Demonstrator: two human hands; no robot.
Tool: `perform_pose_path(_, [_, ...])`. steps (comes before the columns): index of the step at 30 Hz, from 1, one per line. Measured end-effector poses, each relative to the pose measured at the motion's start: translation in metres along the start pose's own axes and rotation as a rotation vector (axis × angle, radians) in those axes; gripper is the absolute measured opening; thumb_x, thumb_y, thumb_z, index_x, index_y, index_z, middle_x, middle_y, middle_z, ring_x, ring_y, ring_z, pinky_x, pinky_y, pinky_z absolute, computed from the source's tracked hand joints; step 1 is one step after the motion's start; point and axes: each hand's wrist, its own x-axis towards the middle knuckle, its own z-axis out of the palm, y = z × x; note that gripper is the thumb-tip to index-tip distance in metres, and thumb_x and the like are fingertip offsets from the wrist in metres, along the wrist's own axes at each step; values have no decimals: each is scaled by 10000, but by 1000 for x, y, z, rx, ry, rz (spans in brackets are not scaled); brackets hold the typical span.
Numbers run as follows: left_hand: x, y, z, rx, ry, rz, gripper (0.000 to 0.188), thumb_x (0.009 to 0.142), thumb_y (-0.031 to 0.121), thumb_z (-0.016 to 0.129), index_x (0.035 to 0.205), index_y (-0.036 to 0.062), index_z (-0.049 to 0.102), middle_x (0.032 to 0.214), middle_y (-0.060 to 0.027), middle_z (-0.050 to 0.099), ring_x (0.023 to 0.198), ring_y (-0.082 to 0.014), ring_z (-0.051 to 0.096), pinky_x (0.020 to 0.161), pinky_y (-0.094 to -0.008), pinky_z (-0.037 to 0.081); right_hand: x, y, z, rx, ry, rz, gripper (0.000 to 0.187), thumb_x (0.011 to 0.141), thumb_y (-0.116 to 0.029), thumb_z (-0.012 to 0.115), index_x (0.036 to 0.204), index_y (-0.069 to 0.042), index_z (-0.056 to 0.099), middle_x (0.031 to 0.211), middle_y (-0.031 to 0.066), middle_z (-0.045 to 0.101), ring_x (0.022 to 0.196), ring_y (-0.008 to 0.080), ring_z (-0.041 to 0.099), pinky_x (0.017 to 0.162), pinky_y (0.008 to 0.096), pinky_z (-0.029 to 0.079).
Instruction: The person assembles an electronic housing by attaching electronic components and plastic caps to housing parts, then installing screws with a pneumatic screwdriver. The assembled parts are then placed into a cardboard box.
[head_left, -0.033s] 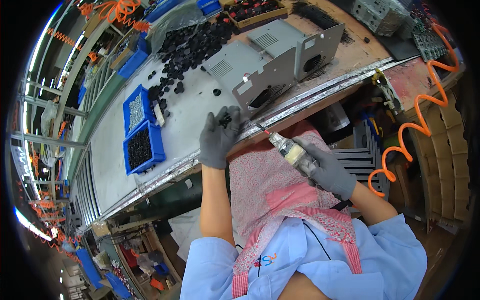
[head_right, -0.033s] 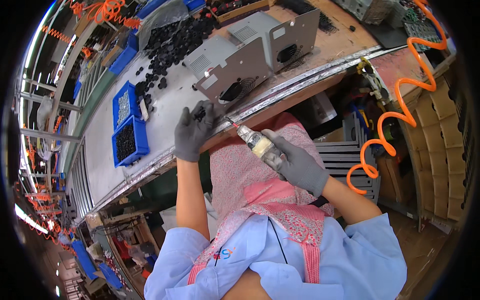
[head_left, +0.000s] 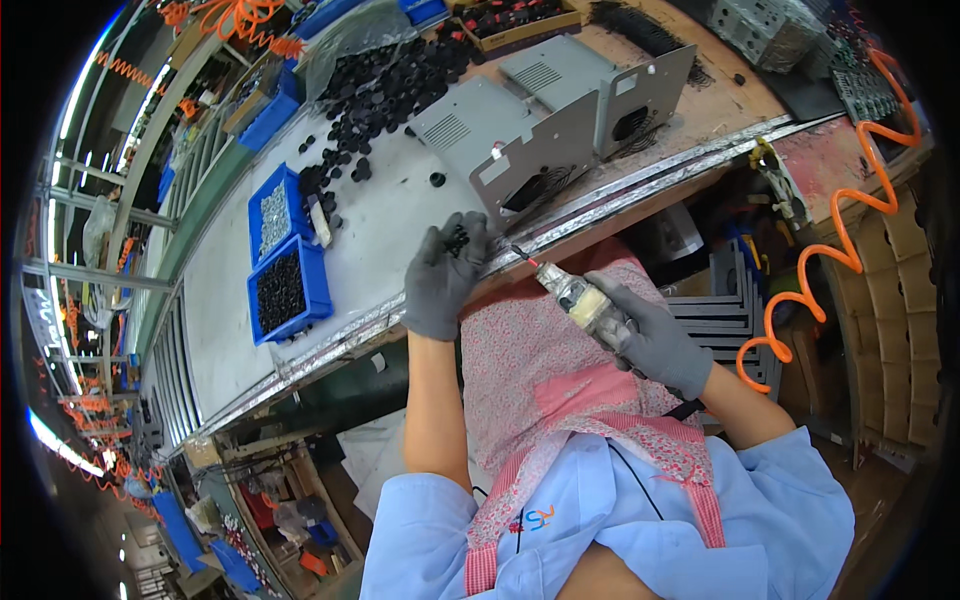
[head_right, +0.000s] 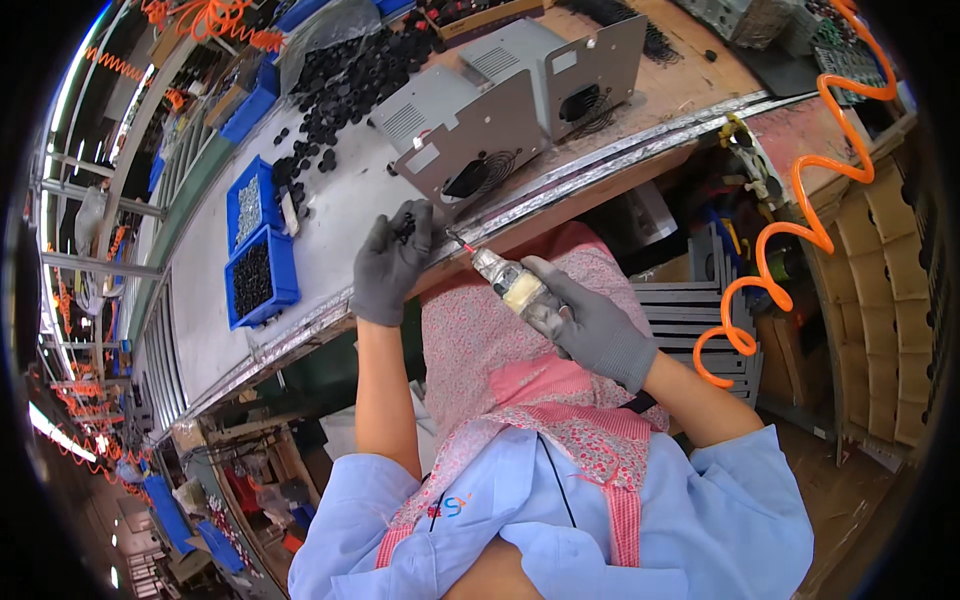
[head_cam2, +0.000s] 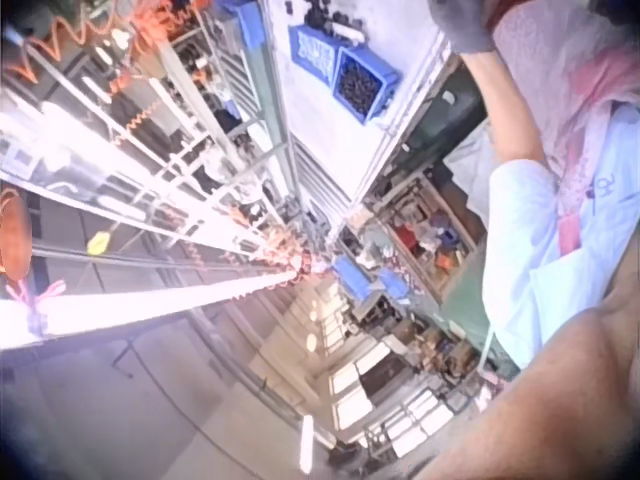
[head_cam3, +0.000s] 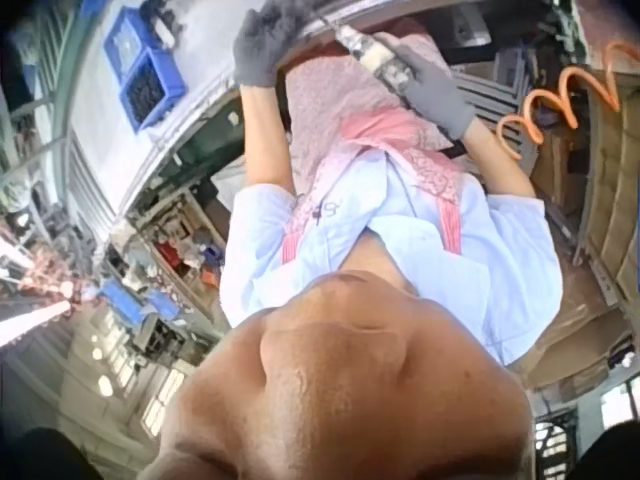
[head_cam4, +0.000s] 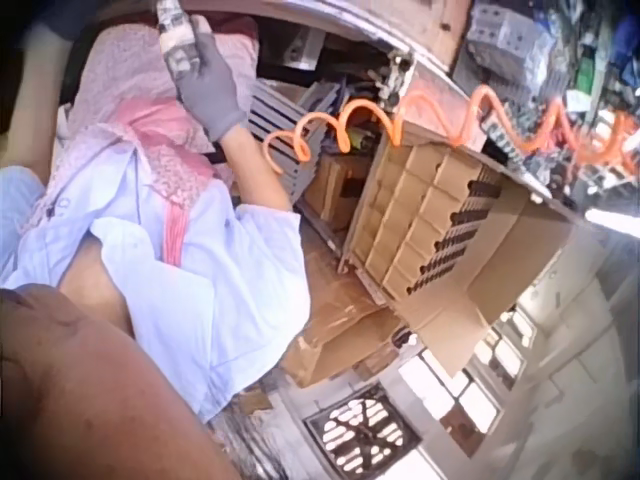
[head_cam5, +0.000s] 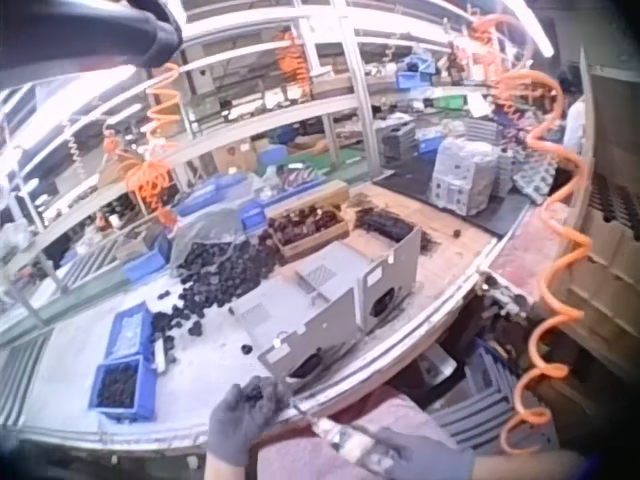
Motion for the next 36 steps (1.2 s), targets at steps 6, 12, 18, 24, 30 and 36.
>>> perform_pose_path(6, [-21,-9,-14,93,-72,-55,338,921,141,371,1203,-42,402,1134,-221,499,983,-303,559,756,-331,527,16,7,11,-110,-27,-117,548,871,-204,511,1356,-84,286,1200,124,508,1015,160,541,862,272,426])
perform_pose_path(12, [-22,-19,-6,297,-68,-62,270,918,168,425,1129,8,476,929,-102,553,714,-120,544,474,-183,406,18,9,14,-17,-43,-107,551,874,-204,525,1352,-65,288,1284,147,442,1158,186,453,947,291,368])
perform_pose_path(18, [-25,-27,7,400,-20,-43,301,891,298,507,1007,20,512,698,-7,532,494,-62,429,369,-159,302,16,2,14,77,-60,16,543,882,-186,513,1354,-53,280,1281,148,442,1151,169,453,935,282,376])
perform_pose_path(24, [-24,-33,14,574,44,22,346,856,375,544,927,38,522,604,20,496,429,-51,376,354,-167,276,20,5,15,-44,-38,-51,537,880,-171,510,1353,-54,284,1288,147,434,1149,170,451,937,281,374])
perform_pose_path(30, [-20,-40,19,612,115,32,344,857,397,537,876,54,524,580,23,479,391,-49,346,330,-172,249,19,7,12,-52,-36,-66,543,879,-204,501,1356,-65,281,1181,126,509,992,152,547,843,262,437])
perform_pose_path(36, [-19,-47,16,566,75,102,340,857,403,535,875,64,511,551,30,437,376,-44,315,325,-168,220,18,9,10,219,-111,52,569,864,-239,492,1372,-123,262,778,19,501,551,48,459,462,177,411])
